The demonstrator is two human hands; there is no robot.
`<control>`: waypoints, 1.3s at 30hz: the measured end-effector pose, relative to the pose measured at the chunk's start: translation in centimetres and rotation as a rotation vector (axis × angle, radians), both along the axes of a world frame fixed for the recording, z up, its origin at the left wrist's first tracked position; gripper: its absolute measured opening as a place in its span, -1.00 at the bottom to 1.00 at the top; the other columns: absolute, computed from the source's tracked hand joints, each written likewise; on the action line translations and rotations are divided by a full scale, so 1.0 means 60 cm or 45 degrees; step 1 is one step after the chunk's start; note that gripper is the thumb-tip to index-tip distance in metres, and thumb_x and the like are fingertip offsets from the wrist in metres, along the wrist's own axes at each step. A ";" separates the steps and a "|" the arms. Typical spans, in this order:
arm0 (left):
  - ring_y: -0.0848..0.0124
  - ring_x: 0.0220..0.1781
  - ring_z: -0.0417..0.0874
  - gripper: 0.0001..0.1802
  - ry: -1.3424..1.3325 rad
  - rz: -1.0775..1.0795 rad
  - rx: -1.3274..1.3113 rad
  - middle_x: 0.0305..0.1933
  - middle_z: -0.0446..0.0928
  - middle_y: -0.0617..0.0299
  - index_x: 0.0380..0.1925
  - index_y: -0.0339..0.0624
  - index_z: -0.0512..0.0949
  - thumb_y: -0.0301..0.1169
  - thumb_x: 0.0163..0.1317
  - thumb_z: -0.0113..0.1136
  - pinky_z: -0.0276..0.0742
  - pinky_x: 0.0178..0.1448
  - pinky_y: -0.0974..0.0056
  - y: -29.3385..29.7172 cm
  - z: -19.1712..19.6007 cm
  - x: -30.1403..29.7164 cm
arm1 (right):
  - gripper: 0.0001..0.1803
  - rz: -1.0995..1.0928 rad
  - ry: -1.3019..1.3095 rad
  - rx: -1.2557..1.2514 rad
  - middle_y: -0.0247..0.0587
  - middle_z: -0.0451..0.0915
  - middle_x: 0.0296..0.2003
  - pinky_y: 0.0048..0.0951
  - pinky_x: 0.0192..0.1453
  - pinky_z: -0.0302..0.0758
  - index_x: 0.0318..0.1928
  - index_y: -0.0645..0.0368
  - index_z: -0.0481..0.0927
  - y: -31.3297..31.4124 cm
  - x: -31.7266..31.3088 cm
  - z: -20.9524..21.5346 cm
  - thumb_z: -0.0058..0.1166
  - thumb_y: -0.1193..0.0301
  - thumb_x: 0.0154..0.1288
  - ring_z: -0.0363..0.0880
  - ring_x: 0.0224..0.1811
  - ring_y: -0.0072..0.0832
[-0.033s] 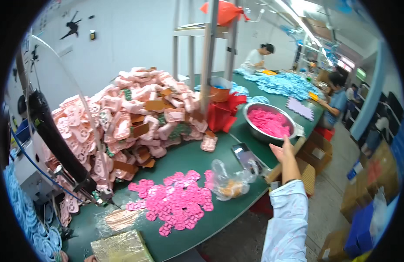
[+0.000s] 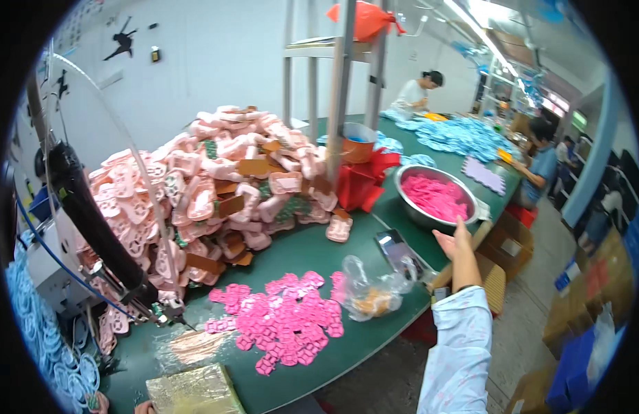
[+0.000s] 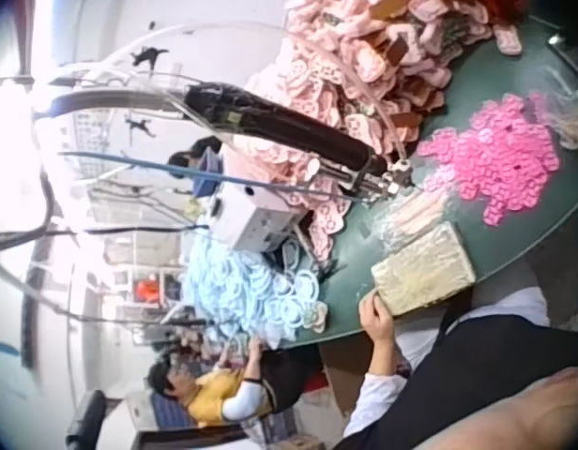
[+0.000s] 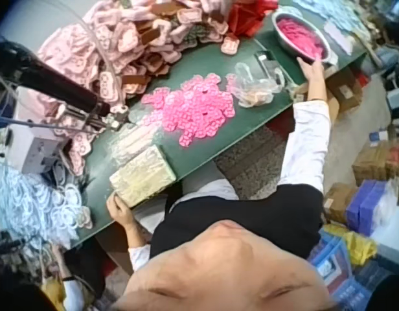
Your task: The person assembles small electronic devices by placing a green circuit board into a pink plastic casing. They use a handheld pneumatic tool to secure the components and then attach a pink textured cover to the casing. The process is repeated for multiple units on a green workbench.
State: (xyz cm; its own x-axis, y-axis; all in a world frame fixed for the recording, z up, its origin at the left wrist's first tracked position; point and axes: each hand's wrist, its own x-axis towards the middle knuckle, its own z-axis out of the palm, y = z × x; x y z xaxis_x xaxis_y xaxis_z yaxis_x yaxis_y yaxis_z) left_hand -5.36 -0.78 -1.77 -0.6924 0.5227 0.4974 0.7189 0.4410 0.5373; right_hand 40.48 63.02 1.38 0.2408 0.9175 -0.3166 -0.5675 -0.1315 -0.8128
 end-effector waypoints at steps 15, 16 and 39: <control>0.08 -0.14 0.55 -0.81 -0.049 0.083 -0.012 -0.19 0.56 -0.03 -0.21 -0.36 0.56 -0.51 0.28 0.00 0.43 0.04 0.14 -0.008 -0.024 0.000 | -0.42 -0.108 0.252 0.262 0.26 0.31 0.09 0.24 0.05 0.53 0.15 0.39 0.21 0.022 -0.044 -0.052 -0.19 0.63 0.01 0.38 0.10 0.22; 0.08 -0.15 0.55 -0.81 -0.030 0.066 -0.015 -0.19 0.56 -0.03 -0.21 -0.36 0.56 -0.51 0.28 0.00 0.43 0.04 0.14 -0.007 -0.023 -0.002 | -0.43 -0.111 0.271 0.228 0.21 0.34 0.08 0.26 0.04 0.53 0.15 0.38 0.22 0.007 -0.051 -0.046 -0.19 0.64 0.01 0.42 0.09 0.15; 0.06 -0.13 0.56 -0.81 -0.026 -0.038 0.131 -0.17 0.56 -0.05 -0.19 -0.33 0.57 -0.52 0.27 0.01 0.45 0.02 0.14 -0.013 -0.015 0.002 | -0.71 0.682 -0.520 0.415 0.03 0.56 -0.26 -0.04 -0.28 0.68 -0.14 0.45 0.42 -0.334 -0.267 0.131 -0.10 0.60 0.07 0.65 -0.34 -0.18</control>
